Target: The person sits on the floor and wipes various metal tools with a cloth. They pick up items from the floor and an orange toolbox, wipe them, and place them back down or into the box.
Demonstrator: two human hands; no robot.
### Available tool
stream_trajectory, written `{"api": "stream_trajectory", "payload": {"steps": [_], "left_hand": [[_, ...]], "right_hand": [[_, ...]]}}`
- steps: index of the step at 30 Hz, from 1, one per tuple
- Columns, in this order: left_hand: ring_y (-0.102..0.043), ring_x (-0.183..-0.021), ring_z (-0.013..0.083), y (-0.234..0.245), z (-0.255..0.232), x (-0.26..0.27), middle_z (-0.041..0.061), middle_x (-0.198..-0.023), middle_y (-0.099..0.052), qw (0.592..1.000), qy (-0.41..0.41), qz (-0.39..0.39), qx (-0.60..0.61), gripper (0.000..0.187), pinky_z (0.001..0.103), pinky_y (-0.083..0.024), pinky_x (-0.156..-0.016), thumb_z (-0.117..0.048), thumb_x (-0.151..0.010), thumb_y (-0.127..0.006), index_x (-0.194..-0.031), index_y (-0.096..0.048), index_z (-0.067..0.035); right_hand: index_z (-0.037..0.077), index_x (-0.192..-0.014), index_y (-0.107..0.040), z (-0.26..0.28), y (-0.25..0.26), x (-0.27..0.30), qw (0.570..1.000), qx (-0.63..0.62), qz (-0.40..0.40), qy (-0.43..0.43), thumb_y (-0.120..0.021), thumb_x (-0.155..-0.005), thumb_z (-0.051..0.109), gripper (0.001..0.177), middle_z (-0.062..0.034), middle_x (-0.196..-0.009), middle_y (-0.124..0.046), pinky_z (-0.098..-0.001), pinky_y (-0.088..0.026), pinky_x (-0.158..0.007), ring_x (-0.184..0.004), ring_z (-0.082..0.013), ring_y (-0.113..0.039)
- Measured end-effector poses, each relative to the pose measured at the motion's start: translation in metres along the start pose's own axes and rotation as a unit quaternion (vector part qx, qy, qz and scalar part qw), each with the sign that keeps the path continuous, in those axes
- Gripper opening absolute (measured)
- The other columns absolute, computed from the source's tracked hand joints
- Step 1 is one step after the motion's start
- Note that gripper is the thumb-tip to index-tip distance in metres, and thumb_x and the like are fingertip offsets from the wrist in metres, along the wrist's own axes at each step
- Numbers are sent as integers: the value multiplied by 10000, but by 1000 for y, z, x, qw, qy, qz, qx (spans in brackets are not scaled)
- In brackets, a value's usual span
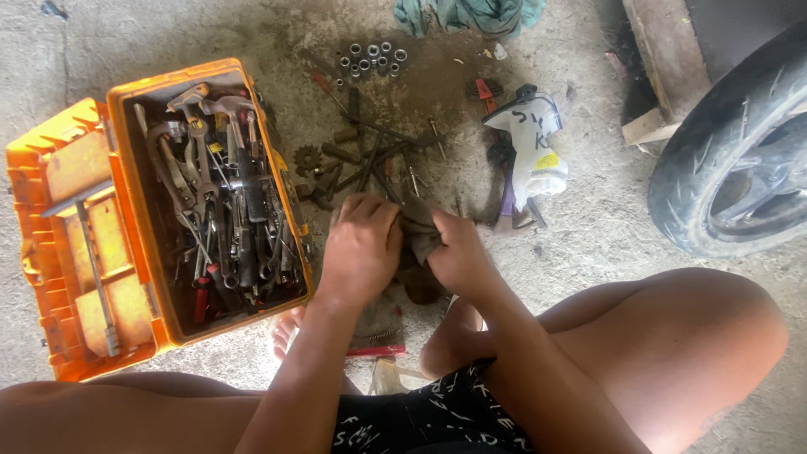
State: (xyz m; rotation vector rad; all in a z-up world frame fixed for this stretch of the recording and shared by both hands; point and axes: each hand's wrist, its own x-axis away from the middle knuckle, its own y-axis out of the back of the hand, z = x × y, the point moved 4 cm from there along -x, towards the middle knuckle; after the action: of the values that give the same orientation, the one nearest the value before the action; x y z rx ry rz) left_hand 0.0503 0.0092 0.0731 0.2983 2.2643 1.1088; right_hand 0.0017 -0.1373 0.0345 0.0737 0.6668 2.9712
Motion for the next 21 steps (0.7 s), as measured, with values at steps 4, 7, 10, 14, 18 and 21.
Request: {"api": "stream_trajectory", "payload": {"steps": [4,7,10,14,18,21], "left_hand": [[-646,-978,371,-3,3,-1,178,-971,-679,991,31,92,93,133,466,-548,-878,-93,-892,-698,-999,-714,-14],[-661,-944,372,-2,2,2,170,-954,-679,993,41,76,79,119,463,-555,-850,-96,-902,-693,-987,-709,-15],[-679,-879,379,-3,2,5,173,-943,-674,993,77,66,57,90,473,-561,-805,-91,-922,-678,-958,-695,-11],[-686,-807,397,-8,-1,10,180,-914,-690,986,110,75,100,77,486,-560,-718,-83,-940,-667,-933,-687,-9],[-708,-763,308,7,-6,5,159,-884,-726,981,91,67,156,98,420,-589,-697,-91,-961,-652,-917,-708,-24],[-707,-652,212,20,16,7,100,-838,-735,948,213,214,99,163,378,-594,-621,-166,-1028,-591,-976,-725,-88]], "right_hand": [[66,-1196,-708,-8,9,-4,995,-36,-87,-22,-601,-961,72,258,-90,-936,-775,-303,-554,-667,-785,-156,-714],[80,-1175,-709,-15,17,-11,984,-100,-136,-57,-570,-954,39,264,-68,-933,-752,-270,-522,-631,-756,-110,-667],[79,-1148,-652,-13,20,-10,991,-86,-105,-17,-577,-978,46,188,-40,-945,-702,-246,-546,-660,-798,-91,-663],[57,-1087,-652,-17,20,1,989,-48,-135,29,-568,-1008,34,118,-36,-873,-664,-240,-509,-667,-781,-114,-632],[30,-1079,-642,-36,16,-15,981,-104,-155,-41,-575,-1049,65,82,-59,-901,-652,-263,-483,-672,-783,-134,-616],[46,-1202,-689,-50,24,-28,953,-236,-182,-53,-599,-1008,79,217,-47,-1004,-721,-254,-508,-749,-873,-128,-662]]}}
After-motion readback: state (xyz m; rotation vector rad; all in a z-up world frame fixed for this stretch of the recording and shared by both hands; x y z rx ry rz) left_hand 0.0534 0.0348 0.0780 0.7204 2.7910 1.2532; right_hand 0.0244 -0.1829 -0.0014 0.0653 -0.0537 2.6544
